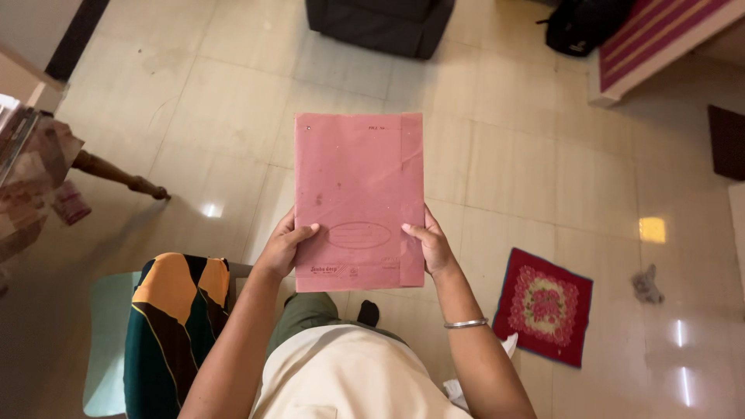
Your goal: The person organizes a cluttered desk by picking up books, folders, and papers, then stacking them into neat piles. They handle a red folder, a chemistry textbook, a diary, and several loose sheets, arranging them on the table.
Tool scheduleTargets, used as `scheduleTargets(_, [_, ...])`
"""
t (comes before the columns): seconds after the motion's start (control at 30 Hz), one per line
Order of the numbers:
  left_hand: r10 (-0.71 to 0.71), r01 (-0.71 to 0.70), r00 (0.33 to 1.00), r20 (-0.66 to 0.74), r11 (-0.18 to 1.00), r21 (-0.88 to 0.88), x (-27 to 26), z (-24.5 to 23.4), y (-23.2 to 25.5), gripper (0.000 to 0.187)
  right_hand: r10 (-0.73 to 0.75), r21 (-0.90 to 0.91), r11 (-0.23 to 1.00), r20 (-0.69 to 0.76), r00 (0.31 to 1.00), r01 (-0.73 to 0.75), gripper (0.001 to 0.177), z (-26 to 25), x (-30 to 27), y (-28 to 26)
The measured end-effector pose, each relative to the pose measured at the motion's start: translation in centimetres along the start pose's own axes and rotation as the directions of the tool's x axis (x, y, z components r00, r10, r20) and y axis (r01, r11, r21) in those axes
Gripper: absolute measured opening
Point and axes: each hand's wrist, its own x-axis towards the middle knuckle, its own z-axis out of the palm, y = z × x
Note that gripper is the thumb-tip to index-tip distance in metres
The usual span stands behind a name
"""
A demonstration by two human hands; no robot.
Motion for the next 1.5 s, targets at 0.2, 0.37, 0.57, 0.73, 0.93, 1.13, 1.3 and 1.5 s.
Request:
scheduleTargets(0.2, [0.044, -0.046, 0.996, -0.077, 0.999, -0.022, 6.3, -4.0, 1.9, 0.067, 0.073, 0.001, 0.997, 0.078, 0.994, -0.073, 0.074, 1.7, 9.6, -1.1])
scheduleTargets(0.37, [0.081, -0.087, 0.993, -0.091, 0.995, -0.054, 13.2, -9.3, 6.1, 0.063, 0.039, 0.047, 0.998, 0.162, 0.986, -0.047, 0.071, 5.0, 19.2, -1.2])
scheduleTargets(0.57, [0.118, -0.119, 0.981, -0.156, 0.993, 0.006, 18.6, -15.1, 14.2, 0.071, 0.027, 0.034, 0.999, 0.206, 0.978, -0.035, 0.069, 11.1, 31.2, -0.9])
scheduleTargets(0.73, [0.163, -0.163, 0.956, -0.245, 0.986, 0.024, 20.0, -20.6, 19.4, 0.074, 0.093, 0.110, 0.985, 0.295, 0.951, -0.131, 0.068, 17.1, 39.7, 1.0])
scheduleTargets(0.93, [0.219, -0.235, 0.895, -0.388, 0.972, 0.005, 22.1, -26.5, 23.3, 0.072, 0.197, -0.015, 0.978, 0.400, 0.895, -0.208, 0.070, 24.1, 49.2, 2.2])
scheduleTargets(1.13, [0.264, -0.321, 0.802, -0.536, 0.947, -0.014, 26.1, -33.3, 26.1, 0.071, 0.316, -0.088, 0.942, 0.555, 0.769, -0.323, 0.069, 30.9, 61.5, 4.1])
scheduleTargets(1.3, [0.275, -0.428, 0.677, -0.682, 0.902, -0.062, 29.6, -38.1, 30.1, 0.070, 0.412, -0.178, 0.899, 0.653, 0.636, -0.400, 0.070, 38.4, 72.6, 5.2])
scheduleTargets(1.5, [0.296, -0.544, 0.500, -0.814, 0.838, -0.029, 31.8, -41.5, 35.6, 0.068, 0.394, -0.242, 0.897, 0.817, 0.421, -0.370, 0.082, 48.8, 82.2, 4.1])
